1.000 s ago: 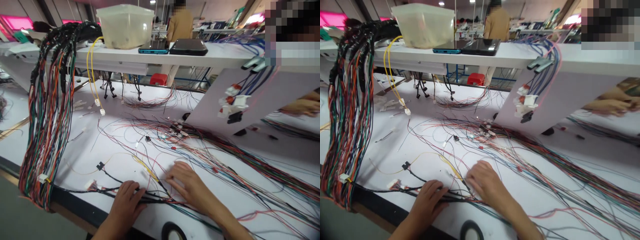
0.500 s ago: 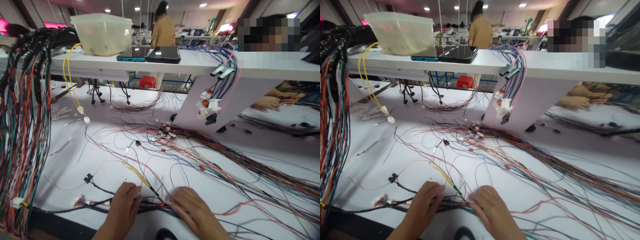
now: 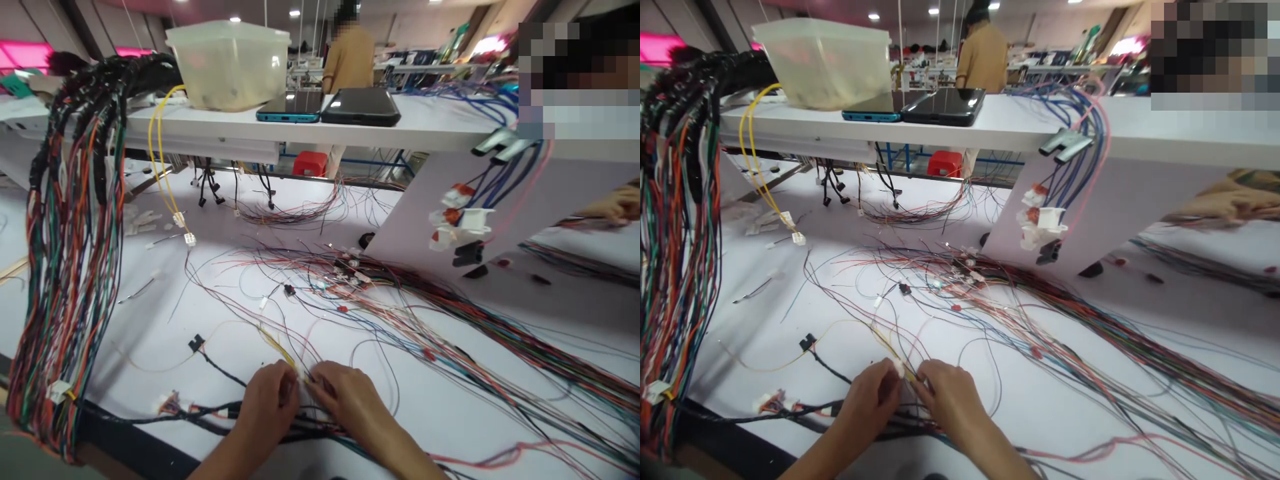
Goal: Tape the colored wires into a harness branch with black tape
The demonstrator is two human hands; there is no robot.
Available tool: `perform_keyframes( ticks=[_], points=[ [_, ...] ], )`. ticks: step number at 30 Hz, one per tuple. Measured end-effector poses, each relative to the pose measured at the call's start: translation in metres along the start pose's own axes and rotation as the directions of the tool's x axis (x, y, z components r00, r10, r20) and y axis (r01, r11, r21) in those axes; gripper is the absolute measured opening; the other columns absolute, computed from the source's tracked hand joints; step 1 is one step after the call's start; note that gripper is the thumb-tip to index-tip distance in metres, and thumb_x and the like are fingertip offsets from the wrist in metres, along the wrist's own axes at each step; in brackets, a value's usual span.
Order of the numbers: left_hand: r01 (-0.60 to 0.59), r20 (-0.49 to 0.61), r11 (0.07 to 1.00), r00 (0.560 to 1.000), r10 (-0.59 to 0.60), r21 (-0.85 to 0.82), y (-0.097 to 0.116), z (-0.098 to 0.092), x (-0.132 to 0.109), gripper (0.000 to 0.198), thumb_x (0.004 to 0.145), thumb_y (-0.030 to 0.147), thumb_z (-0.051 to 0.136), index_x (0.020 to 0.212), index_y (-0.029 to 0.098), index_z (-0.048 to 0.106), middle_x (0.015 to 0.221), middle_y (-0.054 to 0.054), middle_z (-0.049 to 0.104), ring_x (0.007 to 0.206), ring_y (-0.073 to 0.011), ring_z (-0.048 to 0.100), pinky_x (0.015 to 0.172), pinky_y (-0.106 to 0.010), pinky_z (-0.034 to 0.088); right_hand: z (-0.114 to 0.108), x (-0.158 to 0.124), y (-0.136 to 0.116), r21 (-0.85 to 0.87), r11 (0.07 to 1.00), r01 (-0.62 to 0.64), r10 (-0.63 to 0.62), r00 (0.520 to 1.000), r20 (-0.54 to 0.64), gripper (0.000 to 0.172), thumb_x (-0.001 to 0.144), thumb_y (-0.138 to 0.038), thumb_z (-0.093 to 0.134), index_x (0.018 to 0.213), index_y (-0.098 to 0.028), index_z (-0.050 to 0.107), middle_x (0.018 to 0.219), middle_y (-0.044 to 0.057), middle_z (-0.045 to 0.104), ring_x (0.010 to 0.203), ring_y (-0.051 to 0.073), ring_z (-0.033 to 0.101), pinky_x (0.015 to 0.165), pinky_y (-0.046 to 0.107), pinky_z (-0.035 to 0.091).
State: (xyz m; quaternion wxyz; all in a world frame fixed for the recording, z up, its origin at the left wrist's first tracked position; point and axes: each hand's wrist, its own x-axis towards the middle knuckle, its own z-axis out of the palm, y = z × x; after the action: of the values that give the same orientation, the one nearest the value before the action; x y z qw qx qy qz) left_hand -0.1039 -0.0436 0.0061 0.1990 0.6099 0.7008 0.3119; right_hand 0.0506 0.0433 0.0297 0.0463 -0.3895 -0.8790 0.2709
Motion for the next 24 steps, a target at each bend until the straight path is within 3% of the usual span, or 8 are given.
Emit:
perform_keyframes(
  ticks=[4,9,15,20,24],
  points=[
    [0.000,0.027,1.000,1.000,-0.001,0.028,-0.002,0.002,0.000,0.008,0.082,0.014,0.050,0.077,0.021,0.052,0.061,0.002,0.055,0.059,-0.0156,0.053,0.056,-0.026,0.039,0.002,-0.006,0.002,0.174,0.983,0.062,-0.056,0.998,-0.039,0.017,0.088,-0.028,0.051,0.073,-0.021,0.054,0.068,-0.001,0.056,0.058,0.013,0.052,0.053,0.022,0.037],
    [-0.140,0.042,0.980,0.990,0.136,0.139,-0.001,0.001,-0.002,0.011,0.080,0.012,0.050,0.072,0.020,0.051,0.067,-0.002,0.058,0.064,-0.0180,0.054,0.060,-0.029,0.040,0.005,-0.015,0.005,0.334,0.934,0.127,-0.103,0.991,-0.090,0.020,0.093,-0.030,0.047,0.077,-0.020,0.054,0.078,0.001,0.054,0.065,0.013,0.053,0.059,0.023,0.042],
    [-0.132,0.178,0.988,0.977,0.117,0.078,-0.001,-0.009,-0.007,0.014,0.069,0.006,0.051,0.069,0.020,0.050,0.061,0.001,0.057,0.056,-0.0151,0.053,0.052,-0.025,0.036,0.010,-0.013,0.005,0.426,0.901,0.084,0.032,0.966,-0.257,0.029,0.094,-0.036,0.044,0.071,-0.019,0.053,0.069,0.000,0.048,0.059,0.013,0.048,0.056,0.024,0.041],
    [-0.227,0.162,0.959,0.966,0.200,0.170,-0.005,-0.004,-0.007,0.009,0.074,0.012,0.053,0.072,0.020,0.055,0.068,-0.002,0.061,0.062,-0.0182,0.057,0.057,-0.028,0.042,0.005,-0.009,0.004,0.447,0.893,0.055,0.046,0.976,-0.212,0.026,0.093,-0.034,0.045,0.076,-0.019,0.057,0.072,0.001,0.053,0.061,0.014,0.051,0.057,0.024,0.043],
    [-0.247,0.110,0.963,0.966,0.235,0.109,0.003,-0.023,0.004,0.011,0.079,0.015,0.050,0.076,0.021,0.059,0.070,-0.004,0.062,0.063,-0.0176,0.059,0.055,-0.027,0.046,-0.012,-0.003,0.006,0.420,0.901,0.106,-0.015,0.977,-0.215,0.025,0.094,-0.032,0.043,0.080,-0.020,0.059,0.077,0.002,0.057,0.068,0.015,0.054,0.064,0.025,0.045]
  ],
)
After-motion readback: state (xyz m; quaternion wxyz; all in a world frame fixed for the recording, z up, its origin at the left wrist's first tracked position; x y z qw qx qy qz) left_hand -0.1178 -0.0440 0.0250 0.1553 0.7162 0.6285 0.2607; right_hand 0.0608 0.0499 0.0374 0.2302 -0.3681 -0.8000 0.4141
